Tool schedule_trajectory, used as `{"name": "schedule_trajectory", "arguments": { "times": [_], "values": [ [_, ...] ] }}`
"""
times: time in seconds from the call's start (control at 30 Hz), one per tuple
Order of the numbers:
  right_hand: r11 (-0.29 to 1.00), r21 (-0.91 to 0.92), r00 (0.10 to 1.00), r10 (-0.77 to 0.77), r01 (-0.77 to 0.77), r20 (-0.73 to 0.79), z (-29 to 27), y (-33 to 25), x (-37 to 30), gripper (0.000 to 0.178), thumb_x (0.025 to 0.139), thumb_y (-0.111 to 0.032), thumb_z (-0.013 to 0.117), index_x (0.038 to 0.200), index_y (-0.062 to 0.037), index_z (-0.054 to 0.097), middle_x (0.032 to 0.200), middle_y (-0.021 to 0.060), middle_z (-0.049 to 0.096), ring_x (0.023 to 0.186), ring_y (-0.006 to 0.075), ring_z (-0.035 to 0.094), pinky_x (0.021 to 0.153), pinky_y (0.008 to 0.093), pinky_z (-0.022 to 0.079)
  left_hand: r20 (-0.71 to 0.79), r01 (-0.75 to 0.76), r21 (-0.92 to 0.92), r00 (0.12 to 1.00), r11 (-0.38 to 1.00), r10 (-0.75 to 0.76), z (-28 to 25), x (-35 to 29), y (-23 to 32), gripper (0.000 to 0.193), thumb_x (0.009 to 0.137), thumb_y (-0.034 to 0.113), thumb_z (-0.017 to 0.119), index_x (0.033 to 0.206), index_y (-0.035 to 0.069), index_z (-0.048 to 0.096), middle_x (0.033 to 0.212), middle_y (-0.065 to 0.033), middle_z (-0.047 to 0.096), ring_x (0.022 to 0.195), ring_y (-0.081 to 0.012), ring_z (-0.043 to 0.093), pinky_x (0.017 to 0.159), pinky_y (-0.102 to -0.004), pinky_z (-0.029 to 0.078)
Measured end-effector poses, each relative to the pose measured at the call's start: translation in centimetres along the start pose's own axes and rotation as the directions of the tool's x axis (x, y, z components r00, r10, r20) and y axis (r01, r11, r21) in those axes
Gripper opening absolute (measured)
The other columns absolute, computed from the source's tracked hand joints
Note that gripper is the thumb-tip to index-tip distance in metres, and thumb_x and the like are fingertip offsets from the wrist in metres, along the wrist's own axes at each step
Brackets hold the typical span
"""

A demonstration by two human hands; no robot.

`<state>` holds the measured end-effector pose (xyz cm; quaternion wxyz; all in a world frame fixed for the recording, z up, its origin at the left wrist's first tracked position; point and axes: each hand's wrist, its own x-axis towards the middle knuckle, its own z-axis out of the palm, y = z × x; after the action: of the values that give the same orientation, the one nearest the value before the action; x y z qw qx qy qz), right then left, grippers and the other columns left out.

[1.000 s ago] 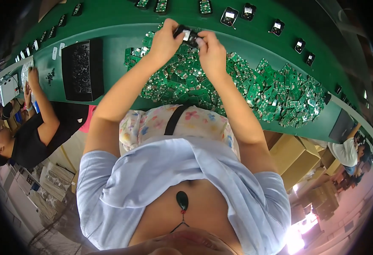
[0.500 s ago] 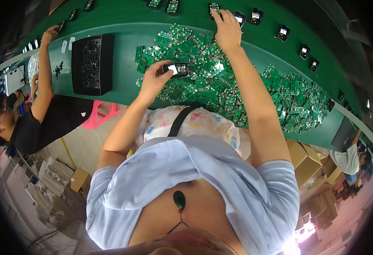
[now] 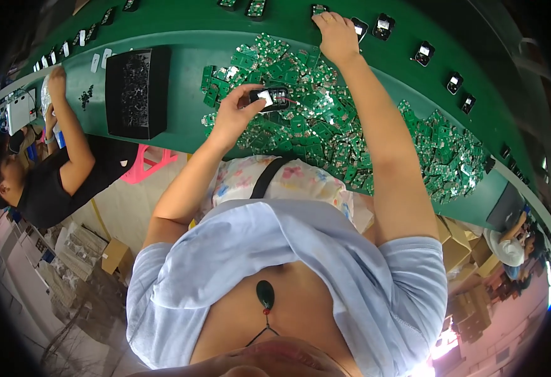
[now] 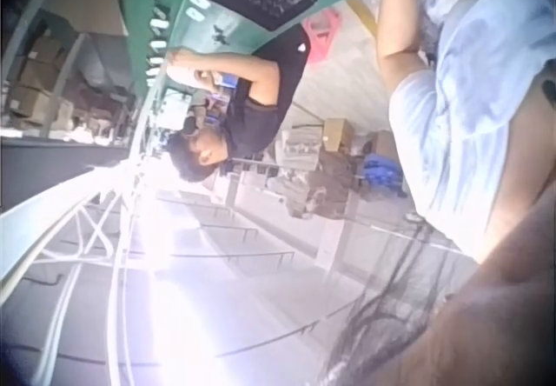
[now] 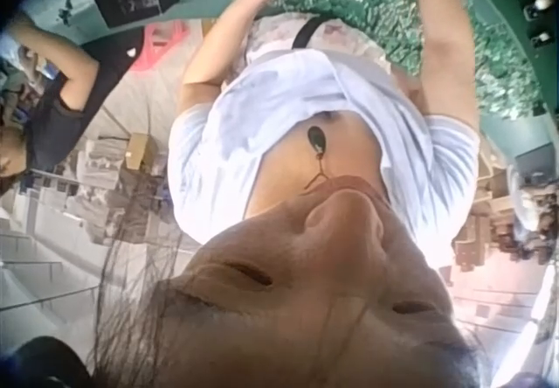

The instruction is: The person assembles electronic components onto circuit boards by hand.

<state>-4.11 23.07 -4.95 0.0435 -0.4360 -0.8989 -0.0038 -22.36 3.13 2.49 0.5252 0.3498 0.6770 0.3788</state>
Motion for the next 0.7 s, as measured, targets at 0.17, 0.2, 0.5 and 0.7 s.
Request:
{"name": "schedule_trajectory", "arguments": {
  "times": [0.17, 0.2, 0.5, 0.7],
  "values": [
    [0.994, 0.074, 0.997, -0.076, 0.078, -0.025, -1.4, 1.1, 0.2, 0.047, 0.072, 0.004, 0.05, 0.115, -0.0149, 0.052, 0.117, 0.0021, 0.051, 0.116, 0.0218, 0.043, 0.096, 0.0386, 0.035, 0.106, 0.185, -0.242, 0.981, 0.952, -0.164, 0.0, 0.3, 0.5, 0.031, 0.075, 0.007, 0.065, 0.104, 0.002, 0.057, 0.08, -0.0005, 0.052, 0.071, -0.0085, 0.048, 0.062, -0.0219, 0.041],
    [0.991, 0.023, 0.983, -0.13, 0.134, -0.13, -1.8, 0.9, -0.2, 0.049, 0.07, 0.004, 0.051, 0.115, -0.015, 0.052, 0.119, 0.0021, 0.05, 0.115, 0.0221, 0.043, 0.094, 0.0381, 0.035, 0.103, 0.181, -0.245, 0.982, 0.953, -0.16, 0.0, 0.4, 0.4, 0.031, 0.075, 0.007, 0.065, 0.104, 0.002, 0.057, 0.08, -0.0005, 0.052, 0.071, -0.0085, 0.048, 0.062, -0.0219, 0.041],
    [0.958, 0.065, 0.96, -0.279, 0.278, 0.008, -1.7, -0.9, -5.8, 0.036, 0.068, -0.001, 0.053, 0.103, -0.0106, 0.055, 0.108, 0.0027, 0.053, 0.103, 0.0216, 0.048, 0.084, 0.0322, 0.042, 0.231, 0.29, -0.546, 0.954, 0.786, -0.191, -0.3, -0.2, 2.4, 0.034, 0.08, 0.002, 0.056, 0.111, -0.003, 0.041, 0.101, -0.0145, 0.056, 0.088, -0.0257, 0.061, 0.084, -0.0369, 0.05],
    [0.975, 0.154, 0.986, -0.164, 0.157, 0.035, -2.3, -0.7, -8.4, 0.02, 0.073, -0.003, 0.051, 0.092, -0.0067, 0.055, 0.097, 0.005, 0.056, 0.097, 0.0226, 0.051, 0.078, 0.034, 0.046, 0.204, 0.216, -0.576, 0.972, 0.788, -0.117, -0.4, -1.3, 3.8, 0.03, 0.084, 0.001, 0.05, 0.112, -0.004, 0.042, 0.101, -0.0178, 0.055, 0.089, -0.0271, 0.06, 0.086, -0.0407, 0.05]
  ]
}}
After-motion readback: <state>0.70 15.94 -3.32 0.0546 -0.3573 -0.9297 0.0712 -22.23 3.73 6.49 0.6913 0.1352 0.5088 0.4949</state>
